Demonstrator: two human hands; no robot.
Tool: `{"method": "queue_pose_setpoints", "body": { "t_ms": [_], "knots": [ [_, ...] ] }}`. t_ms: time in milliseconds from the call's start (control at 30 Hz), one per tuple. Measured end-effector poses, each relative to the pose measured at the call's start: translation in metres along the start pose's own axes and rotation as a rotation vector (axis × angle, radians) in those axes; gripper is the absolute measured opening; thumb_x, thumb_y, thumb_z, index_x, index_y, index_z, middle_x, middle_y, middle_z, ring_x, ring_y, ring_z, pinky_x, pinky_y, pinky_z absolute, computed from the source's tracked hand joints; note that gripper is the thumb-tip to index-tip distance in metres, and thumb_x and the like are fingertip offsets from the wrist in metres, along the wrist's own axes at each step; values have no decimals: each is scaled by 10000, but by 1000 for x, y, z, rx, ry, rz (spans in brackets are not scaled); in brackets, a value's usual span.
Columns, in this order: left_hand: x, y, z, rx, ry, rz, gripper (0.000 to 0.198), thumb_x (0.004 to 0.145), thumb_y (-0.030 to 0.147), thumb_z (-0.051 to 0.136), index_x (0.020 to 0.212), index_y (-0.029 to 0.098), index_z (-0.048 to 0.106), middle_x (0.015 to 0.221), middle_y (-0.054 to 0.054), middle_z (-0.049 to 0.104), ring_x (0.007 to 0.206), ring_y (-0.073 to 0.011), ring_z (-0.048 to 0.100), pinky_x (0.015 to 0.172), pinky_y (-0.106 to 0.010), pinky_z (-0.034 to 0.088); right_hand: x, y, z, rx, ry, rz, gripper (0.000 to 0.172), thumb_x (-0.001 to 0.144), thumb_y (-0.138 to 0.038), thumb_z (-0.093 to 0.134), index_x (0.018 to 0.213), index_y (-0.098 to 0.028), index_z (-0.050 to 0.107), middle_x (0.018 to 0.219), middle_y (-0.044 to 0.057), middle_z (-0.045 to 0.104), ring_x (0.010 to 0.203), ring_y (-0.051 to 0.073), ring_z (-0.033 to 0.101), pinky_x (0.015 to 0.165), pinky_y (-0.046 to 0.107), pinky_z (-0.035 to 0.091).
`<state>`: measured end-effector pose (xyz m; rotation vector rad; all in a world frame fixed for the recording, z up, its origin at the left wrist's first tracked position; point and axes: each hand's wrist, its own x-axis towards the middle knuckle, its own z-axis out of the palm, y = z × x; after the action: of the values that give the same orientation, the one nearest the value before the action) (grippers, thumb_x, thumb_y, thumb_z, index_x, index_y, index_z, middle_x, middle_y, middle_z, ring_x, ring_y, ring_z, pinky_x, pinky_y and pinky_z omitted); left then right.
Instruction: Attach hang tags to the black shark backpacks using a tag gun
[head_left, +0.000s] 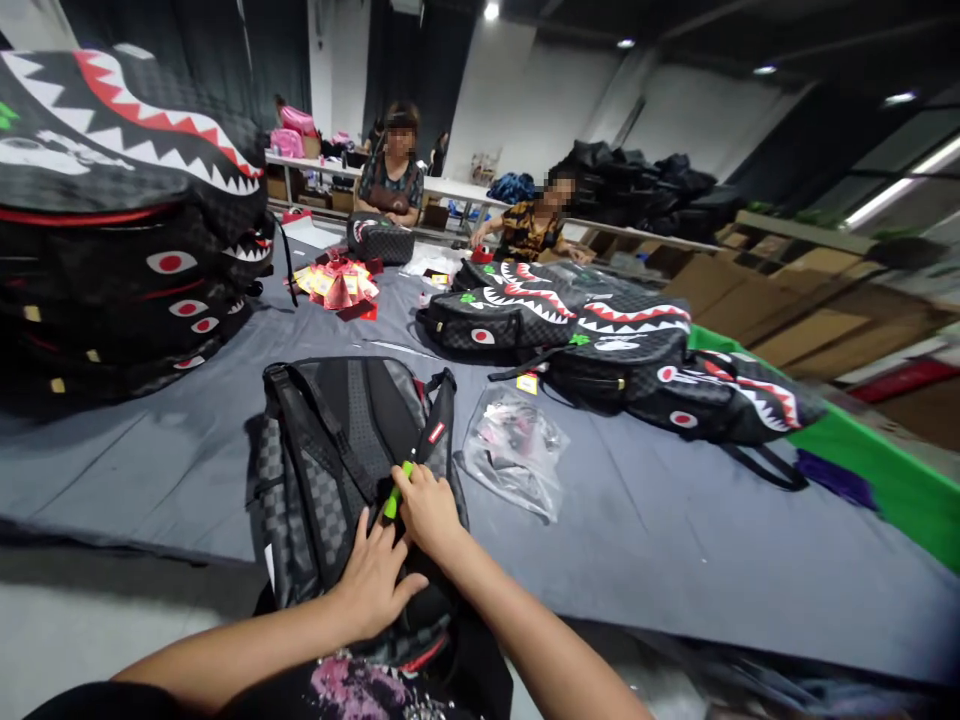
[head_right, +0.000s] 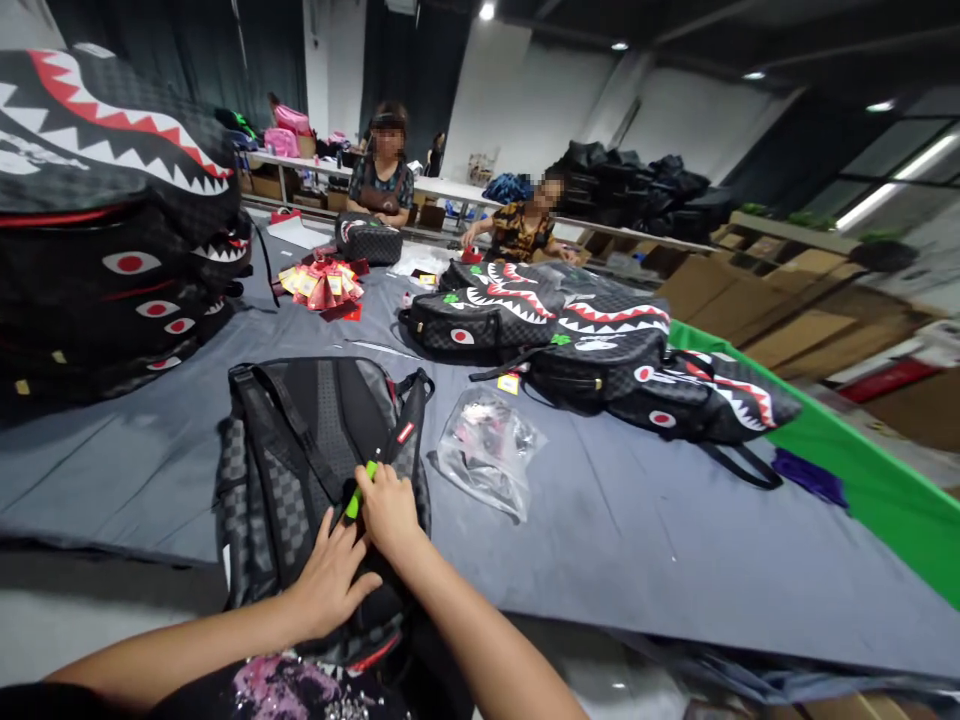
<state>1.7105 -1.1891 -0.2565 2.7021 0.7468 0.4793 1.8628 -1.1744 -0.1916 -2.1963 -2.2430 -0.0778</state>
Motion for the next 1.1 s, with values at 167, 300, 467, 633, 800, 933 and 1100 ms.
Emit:
{"method": "queue_pose_setpoints", "body": {
  "t_ms": [167, 300, 467, 633, 800, 933, 1100],
  "knots": [
    [7, 5, 9, 29, 16, 58, 707, 918, 592, 418, 1505, 215, 301, 1578, -156, 244, 1465, -369, 187, 1131, -650, 272, -16, 31, -8, -203, -36, 13, 219, 892, -139, 528, 1099, -150, 598, 872, 146, 692, 860, 286, 631, 977, 542, 341],
    [-7, 4, 12, 20, -35, 112, 773, 915, 605, 407, 1542, 229, 157, 1567, -165, 270, 1455, -375, 220, 1132, -660, 264, -16, 35, 8, -185, 97, -52, 228, 823, -161, 585, 1049, -147, 612, 751, 115, 685, 808, 297, 614, 1015, 545, 281],
    [-42, 7, 24, 62, -30, 96, 770, 916, 595, 414, 1538, 204, 185, 1574, -200, 230, 1469, -403, 132, 1141, -675, 182, -40, 22, 30, -16, 216, -100, 397, 789, -167, 570, 1181, -106, 582, 866, 137, 675, 803, 281, 551, 782, 403, 388],
    [-80, -1, 52, 104, -178, 174, 741, 892, 602, 459, 1497, 194, 332, 1526, -216, 332, 1450, -415, 201, 1121, -673, 217, -98, -8, 47, 53, 398, -151, 370, 786, -151, 549, 1147, -102, 615, 879, 134, 629, 847, 279, 486, 931, 441, 364],
    [-95, -3, 42, 109, -121, 304, 444, 914, 401, 508, 1305, 204, 579, 1439, -177, 482, 1373, -344, 403, 1081, -553, 384, -133, -12, 71, 168, 570, -174, 291, 858, -175, 515, 1121, -101, 616, 864, 127, 602, 866, 273, 458, 882, 430, 392],
    [-31, 19, -30, 62, 132, 449, 303, 920, 255, 472, 1164, 213, 646, 1288, -107, 621, 1264, -242, 521, 1023, -414, 469, -130, 3, 77, 311, 648, -245, 259, 903, -211, 454, 1102, -117, 591, 878, 121, 605, 851, 259, 463, 821, 420, 423],
    [109, 25, -84, 293, 182, 415, 278, 922, 233, 481, 1149, 160, 623, 1234, -127, 622, 1271, -285, 484, 1047, -489, 408, -120, 5, 75, 440, 741, -218, 193, 924, -214, 500, 1091, -133, 552, 894, 110, 599, 865, 238, 487, 840, 408, 454]
  ]
}}
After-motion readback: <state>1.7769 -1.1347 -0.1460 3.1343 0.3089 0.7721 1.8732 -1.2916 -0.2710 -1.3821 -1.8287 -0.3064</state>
